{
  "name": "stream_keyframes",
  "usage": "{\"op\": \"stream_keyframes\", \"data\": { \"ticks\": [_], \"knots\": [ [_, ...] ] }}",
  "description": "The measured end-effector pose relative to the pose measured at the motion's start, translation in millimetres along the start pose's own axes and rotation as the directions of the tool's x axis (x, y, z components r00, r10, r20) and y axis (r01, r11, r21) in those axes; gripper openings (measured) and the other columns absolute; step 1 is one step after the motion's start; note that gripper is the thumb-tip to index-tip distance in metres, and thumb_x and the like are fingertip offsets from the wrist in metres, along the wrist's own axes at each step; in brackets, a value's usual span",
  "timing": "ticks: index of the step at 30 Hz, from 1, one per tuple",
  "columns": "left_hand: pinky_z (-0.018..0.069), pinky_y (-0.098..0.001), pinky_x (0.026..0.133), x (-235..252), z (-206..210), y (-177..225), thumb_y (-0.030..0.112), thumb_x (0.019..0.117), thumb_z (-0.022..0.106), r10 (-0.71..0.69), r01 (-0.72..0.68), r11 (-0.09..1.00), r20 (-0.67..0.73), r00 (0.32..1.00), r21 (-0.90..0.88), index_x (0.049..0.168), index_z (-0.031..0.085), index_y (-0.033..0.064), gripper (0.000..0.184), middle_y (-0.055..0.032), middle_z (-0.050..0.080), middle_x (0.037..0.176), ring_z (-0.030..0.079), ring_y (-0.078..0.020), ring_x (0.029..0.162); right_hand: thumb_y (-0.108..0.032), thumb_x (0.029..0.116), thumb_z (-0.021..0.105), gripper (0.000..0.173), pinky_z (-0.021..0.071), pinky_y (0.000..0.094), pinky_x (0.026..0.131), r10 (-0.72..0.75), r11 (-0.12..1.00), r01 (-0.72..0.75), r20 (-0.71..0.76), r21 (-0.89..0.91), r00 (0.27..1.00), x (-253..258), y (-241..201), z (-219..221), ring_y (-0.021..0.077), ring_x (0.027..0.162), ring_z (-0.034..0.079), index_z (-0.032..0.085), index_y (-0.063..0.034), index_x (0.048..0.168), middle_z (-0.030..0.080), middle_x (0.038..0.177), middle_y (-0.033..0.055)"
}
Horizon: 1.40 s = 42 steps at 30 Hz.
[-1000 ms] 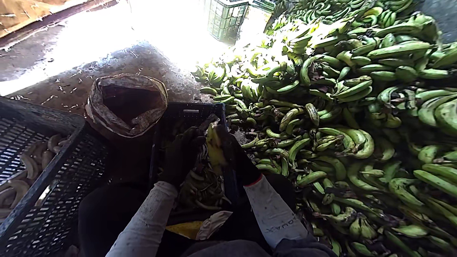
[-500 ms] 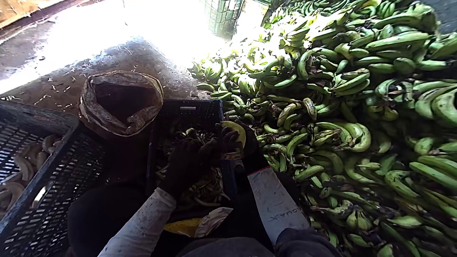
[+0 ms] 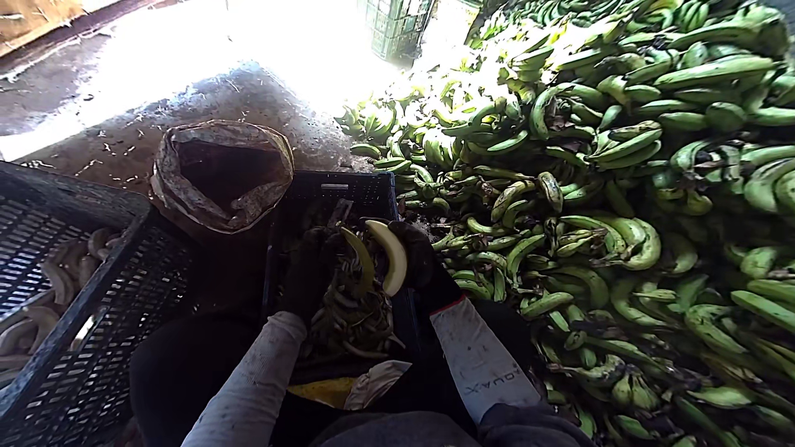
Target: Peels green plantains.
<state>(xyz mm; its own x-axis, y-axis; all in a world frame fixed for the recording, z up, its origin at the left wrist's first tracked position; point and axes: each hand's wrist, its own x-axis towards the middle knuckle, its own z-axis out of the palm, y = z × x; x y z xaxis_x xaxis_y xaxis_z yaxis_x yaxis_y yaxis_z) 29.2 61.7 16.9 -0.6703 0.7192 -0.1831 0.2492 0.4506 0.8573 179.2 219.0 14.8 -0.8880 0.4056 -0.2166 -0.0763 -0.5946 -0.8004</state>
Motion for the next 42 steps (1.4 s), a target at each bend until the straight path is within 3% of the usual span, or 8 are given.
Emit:
{"op": "stream_keyframes", "data": {
  "ticks": [6, 13, 19, 24, 32, 35, 38, 42],
  "knots": [
    [0.0572, -0.0419, 0.071, -18, -7, 6, 0.05, 0.0994, 0.059, 0.242, -0.235, 0.97, 0.239, 0.94, -0.059, 0.125, 0.061, 0.016, 0.042, -0.0014, 0.069, 0.091, 0.066, -0.0143, 0.077, -0.047, 0.1047, 0.04, 0.043, 0.0586, 0.0282, 0.056, -0.089, 0.99, 0.099, -0.107, 0.1, 0.99, -8, -17, -20, 0.0099, 0.063, 0.065, 0.066, -0.014, 0.117, 0.068, 0.082, 0.0025],
    [0.0569, -0.0435, 0.086, -26, 24, 11, 0.057, 0.0992, 0.055, 0.375, -0.394, 0.918, 0.417, 0.828, -0.043, 0.126, 0.065, 0.0174, 0.049, -0.0014, 0.069, 0.107, 0.067, -0.0139, 0.095, -0.034, 0.1046, 0.037, 0.037, 0.0548, 0.0227, 0.053, -0.031, 0.995, 0.037, -0.066, 0.091, 0.997, -11, -9, -18, 0.0054, 0.057, 0.061, 0.068, -0.0138, 0.101, 0.065, 0.071, -0.0007],
    [0.0524, -0.0586, 0.09, -11, 25, 11, 0.047, 0.1007, 0.057, 0.226, -0.246, 0.91, 0.096, 0.969, 0.335, 0.13, 0.064, 0.01, 0.048, -0.0152, 0.068, 0.116, 0.066, -0.0346, 0.107, -0.032, 0.0985, 0.059, 0.017, 0.0563, 0.0222, 0.067, -0.194, 0.98, 0.197, 0.095, -0.02, 0.976, -2, 16, -25, 0.0044, 0.072, 0.064, 0.067, -0.0174, 0.101, 0.067, 0.081, -0.0038],
    [0.0567, -0.0547, 0.074, 7, -7, -4, 0.058, 0.0987, 0.058, 0.038, -0.04, 0.999, -0.118, 0.992, -0.013, 0.132, 0.057, 0.016, 0.053, -0.0119, 0.067, 0.104, 0.067, -0.0276, 0.085, -0.027, 0.1063, 0.037, 0.035, 0.0572, 0.0231, 0.063, -0.171, 0.977, 0.162, -0.055, -0.139, 0.984, -10, 4, -14, 0.0058, 0.066, 0.063, 0.066, -0.0091, 0.115, 0.067, 0.08, -0.0001],
    [0.0479, -0.0692, 0.093, 1, -41, -45, 0.053, 0.0995, 0.052, -0.304, 0.057, 0.804, 0.327, 0.895, 0.592, 0.125, 0.064, 0.0056, 0.055, -0.0222, 0.067, 0.12, 0.064, -0.043, 0.115, -0.02, 0.1096, 0.034, 0.039, 0.0563, 0.0297, 0.089, -0.196, 0.835, 0.028, -0.25, -0.549, 0.948, 32, 56, -28, 0.0124, 0.103, 0.065, 0.055, 0.0048, 0.132, 0.065, 0.116, 0.0147],
    [0.0461, -0.073, 0.092, -17, -28, -48, 0.059, 0.0953, 0.056, -0.4, 0.0, 0.761, 0.469, 0.788, 0.649, 0.124, 0.065, 0.0049, 0.062, -0.0252, 0.065, 0.125, 0.061, -0.0473, 0.119, -0.022, 0.112, 0.031, 0.037, 0.0561, 0.0293, 0.074, -0.073, 0.804, -0.118, -0.294, -0.583, 0.953, 59, 77, 41, 0.0105, 0.085, 0.063, 0.054, 0.0004, 0.13, 0.063, 0.101, 0.0087],
    [0.0485, -0.0701, 0.089, -29, -19, -43, 0.057, 0.0936, 0.06, -0.414, -0.016, 0.757, 0.5, 0.76, 0.653, 0.116, 0.069, 0.0052, 0.057, -0.023, 0.067, 0.121, 0.063, -0.0441, 0.116, -0.019, 0.1102, 0.034, 0.039, 0.0561, 0.0313, 0.082, -0.024, 0.747, 0.015, -0.004, -0.665, 1.0, 98, 82, 135, 0.012, 0.095, 0.064, 0.051, -0.0004, 0.14, 0.065, 0.113, 0.011],
    [0.0391, -0.0641, 0.106, -53, -50, 5, 0.022, 0.0982, 0.064, -0.453, 0.084, 0.809, 0.525, 0.72, 0.582, 0.128, 0.061, -0.0084, 0.042, -0.0292, 0.056, 0.14, 0.05, -0.0455, 0.134, -0.029, 0.1104, 0.033, 0.034, 0.0591, 0.0297, 0.073, 0.14, 0.981, -0.091, 0.302, -0.169, 0.943, 135, 63, 248, 0.0129, 0.085, 0.069, 0.054, -0.0075, 0.128, 0.069, 0.101, 0.0047]
  ]
}}
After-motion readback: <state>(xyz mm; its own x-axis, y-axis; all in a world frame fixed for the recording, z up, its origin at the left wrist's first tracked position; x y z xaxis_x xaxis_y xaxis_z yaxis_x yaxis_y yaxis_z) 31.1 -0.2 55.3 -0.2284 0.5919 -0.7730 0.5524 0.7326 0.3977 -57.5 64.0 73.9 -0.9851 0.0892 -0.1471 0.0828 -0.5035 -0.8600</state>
